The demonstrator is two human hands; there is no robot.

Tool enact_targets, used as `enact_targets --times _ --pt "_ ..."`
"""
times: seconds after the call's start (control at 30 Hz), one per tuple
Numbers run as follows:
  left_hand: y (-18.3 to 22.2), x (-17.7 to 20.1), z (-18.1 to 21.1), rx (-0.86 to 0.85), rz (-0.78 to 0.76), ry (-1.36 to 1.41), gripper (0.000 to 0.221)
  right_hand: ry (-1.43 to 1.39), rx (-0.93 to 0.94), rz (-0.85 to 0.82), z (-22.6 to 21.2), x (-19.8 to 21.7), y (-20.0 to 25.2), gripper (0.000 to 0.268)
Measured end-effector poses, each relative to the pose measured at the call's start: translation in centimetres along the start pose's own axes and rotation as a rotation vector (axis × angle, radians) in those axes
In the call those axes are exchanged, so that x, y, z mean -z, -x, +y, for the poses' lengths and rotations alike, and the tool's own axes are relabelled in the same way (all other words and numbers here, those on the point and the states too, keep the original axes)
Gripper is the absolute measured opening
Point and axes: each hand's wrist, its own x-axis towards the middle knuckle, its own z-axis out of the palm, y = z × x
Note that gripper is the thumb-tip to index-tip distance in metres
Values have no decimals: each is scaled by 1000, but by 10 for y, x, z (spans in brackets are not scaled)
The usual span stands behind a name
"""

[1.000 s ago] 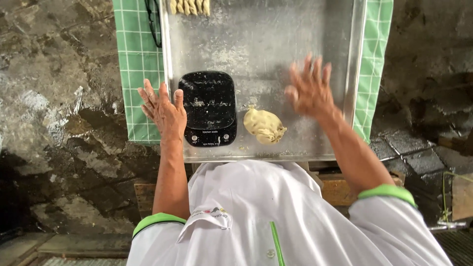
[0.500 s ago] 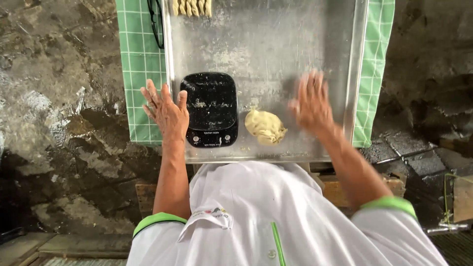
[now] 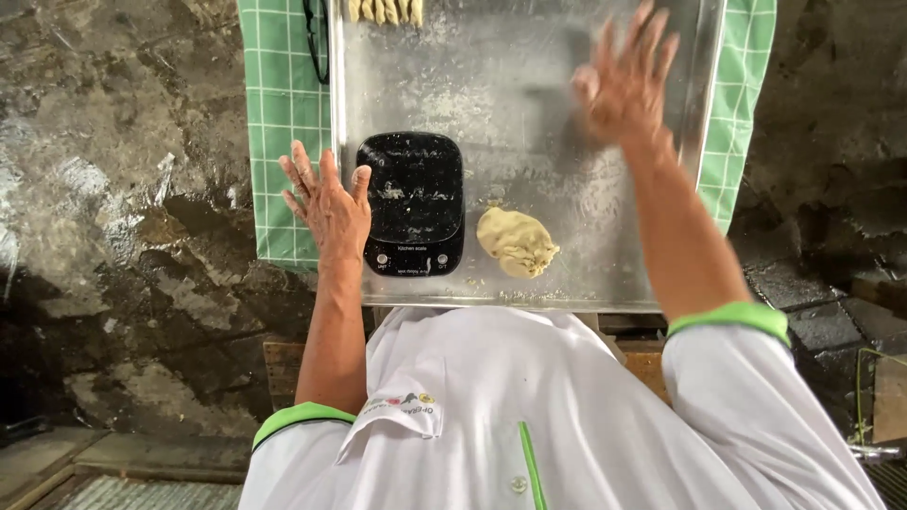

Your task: Shaping small pieces of dough into thin strips by rolling them on a tray and arranging them in rows.

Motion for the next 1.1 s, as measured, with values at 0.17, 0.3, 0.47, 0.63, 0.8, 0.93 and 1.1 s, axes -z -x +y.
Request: enact_targets --times 0.17,0.3,0.47,0.63,0.8,0.93,1.1 --pt "3 -1 -2 -28 -4 24 82 50 105 -39 -39 -5 128 75" --pt "1 -1 -2 -35 12 59 83 -23 29 -267 -46 6 142 78" --pt "2 1 -1 -18 13 34 84 48 2 -110 10 -25 22 76" --pt "1 4 -2 5 -37 34 90 -93 -131 40 8 -15 8 90" --pt "-1 -2 -2 22 0 21 96 -22 106 120 -27 -28 127 73" --pt "1 -3 -1 26 -14 24 93 -185 -11 -161 -41 -15 176 77" --pt "-3 -3 -7 8 -62 53 91 -49 18 -13 -34 8 86 65"
